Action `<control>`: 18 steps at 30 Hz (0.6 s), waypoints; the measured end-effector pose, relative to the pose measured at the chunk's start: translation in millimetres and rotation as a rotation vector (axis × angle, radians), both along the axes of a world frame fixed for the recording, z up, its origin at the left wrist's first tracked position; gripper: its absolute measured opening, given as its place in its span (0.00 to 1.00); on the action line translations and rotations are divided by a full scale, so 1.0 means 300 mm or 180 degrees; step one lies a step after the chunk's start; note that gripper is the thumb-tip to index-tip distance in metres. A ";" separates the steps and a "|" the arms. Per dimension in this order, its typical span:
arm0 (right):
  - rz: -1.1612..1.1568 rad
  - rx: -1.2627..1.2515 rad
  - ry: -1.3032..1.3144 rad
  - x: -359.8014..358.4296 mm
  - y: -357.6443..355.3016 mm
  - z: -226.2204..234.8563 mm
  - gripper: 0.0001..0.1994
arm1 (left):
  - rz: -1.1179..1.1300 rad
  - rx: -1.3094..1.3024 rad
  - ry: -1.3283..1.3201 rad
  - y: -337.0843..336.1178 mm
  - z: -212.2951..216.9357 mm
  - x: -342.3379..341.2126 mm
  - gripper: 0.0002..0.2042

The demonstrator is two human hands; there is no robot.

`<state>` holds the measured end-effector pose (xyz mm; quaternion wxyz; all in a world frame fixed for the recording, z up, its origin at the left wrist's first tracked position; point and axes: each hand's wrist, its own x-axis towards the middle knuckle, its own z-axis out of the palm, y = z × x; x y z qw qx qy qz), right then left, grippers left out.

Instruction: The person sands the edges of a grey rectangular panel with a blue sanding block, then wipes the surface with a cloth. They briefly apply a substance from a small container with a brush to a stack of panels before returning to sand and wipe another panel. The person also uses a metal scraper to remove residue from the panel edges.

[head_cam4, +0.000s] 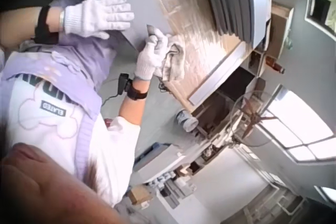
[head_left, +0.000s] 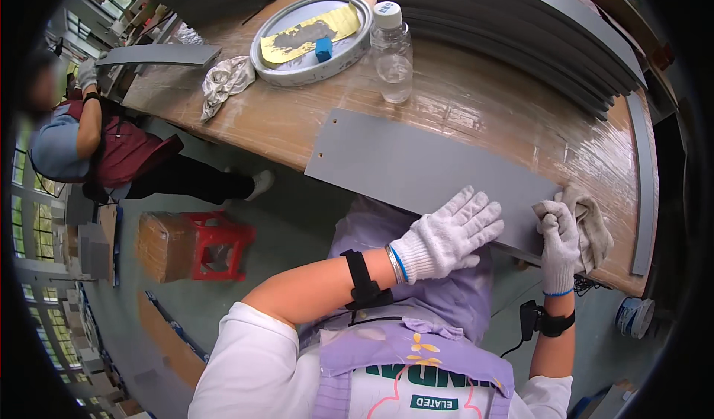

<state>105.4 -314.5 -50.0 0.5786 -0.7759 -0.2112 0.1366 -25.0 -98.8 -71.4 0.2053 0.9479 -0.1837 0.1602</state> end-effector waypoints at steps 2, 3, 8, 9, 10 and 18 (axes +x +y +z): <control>0.0029 -0.0104 -0.0148 -0.005 0.016 0.012 0.09 | 0.0282 0.0022 0.0050 0.064 -0.005 -0.043 0.32; -0.0001 -0.0080 -0.0117 -0.007 0.017 0.011 0.09 | 0.0401 0.0031 0.0076 0.102 -0.002 -0.069 0.32; -0.0158 -0.0034 0.0169 -0.003 0.026 0.007 0.09 | 0.1656 0.0604 0.0110 0.382 0.001 -0.265 0.37; -0.0145 -0.0100 0.0211 0.007 0.034 0.012 0.09 | 0.1950 0.0745 0.0117 0.442 -0.007 -0.317 0.39; -0.0167 -0.0250 0.0286 0.027 0.042 0.010 0.10 | 0.2290 0.0892 0.0162 0.502 -0.031 -0.368 0.39; -0.0124 -0.0627 0.0115 0.387 0.319 0.059 0.12 | 0.3240 0.0549 -0.0203 0.594 0.003 -0.537 0.31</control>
